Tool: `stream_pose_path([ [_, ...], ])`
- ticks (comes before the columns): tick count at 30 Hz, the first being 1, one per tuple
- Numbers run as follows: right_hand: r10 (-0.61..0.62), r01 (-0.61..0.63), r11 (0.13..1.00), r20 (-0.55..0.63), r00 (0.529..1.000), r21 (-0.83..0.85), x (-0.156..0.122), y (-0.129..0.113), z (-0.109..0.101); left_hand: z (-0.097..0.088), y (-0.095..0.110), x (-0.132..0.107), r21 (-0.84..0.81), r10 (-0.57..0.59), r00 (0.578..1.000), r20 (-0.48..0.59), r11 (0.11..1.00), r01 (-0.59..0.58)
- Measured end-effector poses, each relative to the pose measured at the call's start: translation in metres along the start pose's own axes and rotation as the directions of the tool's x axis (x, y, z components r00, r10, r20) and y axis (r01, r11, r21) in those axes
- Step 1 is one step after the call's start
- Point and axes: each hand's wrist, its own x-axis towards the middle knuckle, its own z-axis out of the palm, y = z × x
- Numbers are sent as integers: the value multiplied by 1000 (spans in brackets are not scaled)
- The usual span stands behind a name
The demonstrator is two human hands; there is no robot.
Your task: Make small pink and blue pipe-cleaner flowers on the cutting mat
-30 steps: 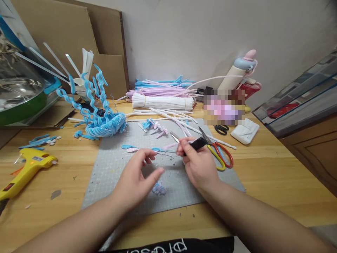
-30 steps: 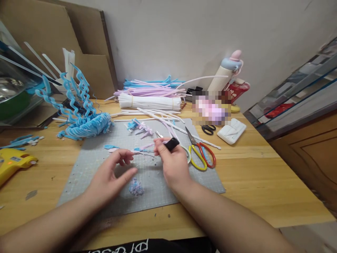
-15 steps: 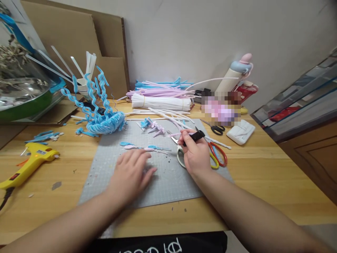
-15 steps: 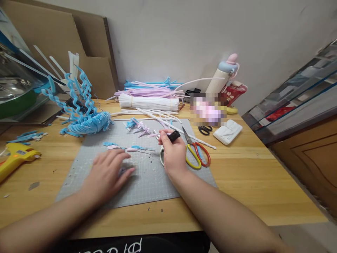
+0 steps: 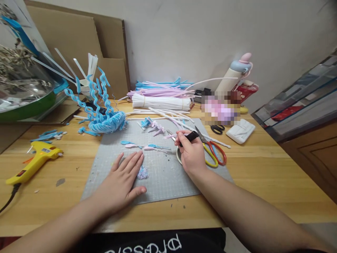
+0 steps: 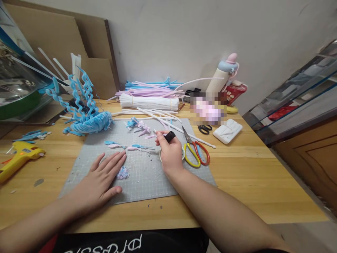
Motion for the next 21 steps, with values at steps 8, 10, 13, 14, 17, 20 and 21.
stream_pose_path([
  [8, 16, -15, 999, 20, 1000, -49, -1, 3, -1, -21, -2, 3, -142, -89, 995, -45, 986, 82],
  [10, 23, -22, 998, 21, 1000, -56, 0, 3, 0, -23, 8, 13, -16, -140, 990, -28, 990, 139],
  [13, 25, -24, 998, 16, 1000, -61, 0, 2, 0, -24, 25, 30, 105, -166, 985, 48, 981, 160],
  [14, 23, -22, 998, 16, 1000, -60, 0, 2, 1, -24, 29, 35, 110, -193, 979, 66, 976, 186],
  [17, 17, -16, 998, 14, 1000, -54, 0, 2, 1, -21, 36, 44, 78, -240, 964, 110, 969, 233],
  [20, 23, -22, 999, 14, 1000, -49, 0, 3, 1, -15, 35, 46, 19, -223, 967, 124, 975, 222],
  [21, 24, -23, 998, 14, 1000, -53, 0, 4, 1, -14, 33, 46, -3, -211, 970, 120, 977, 213],
])
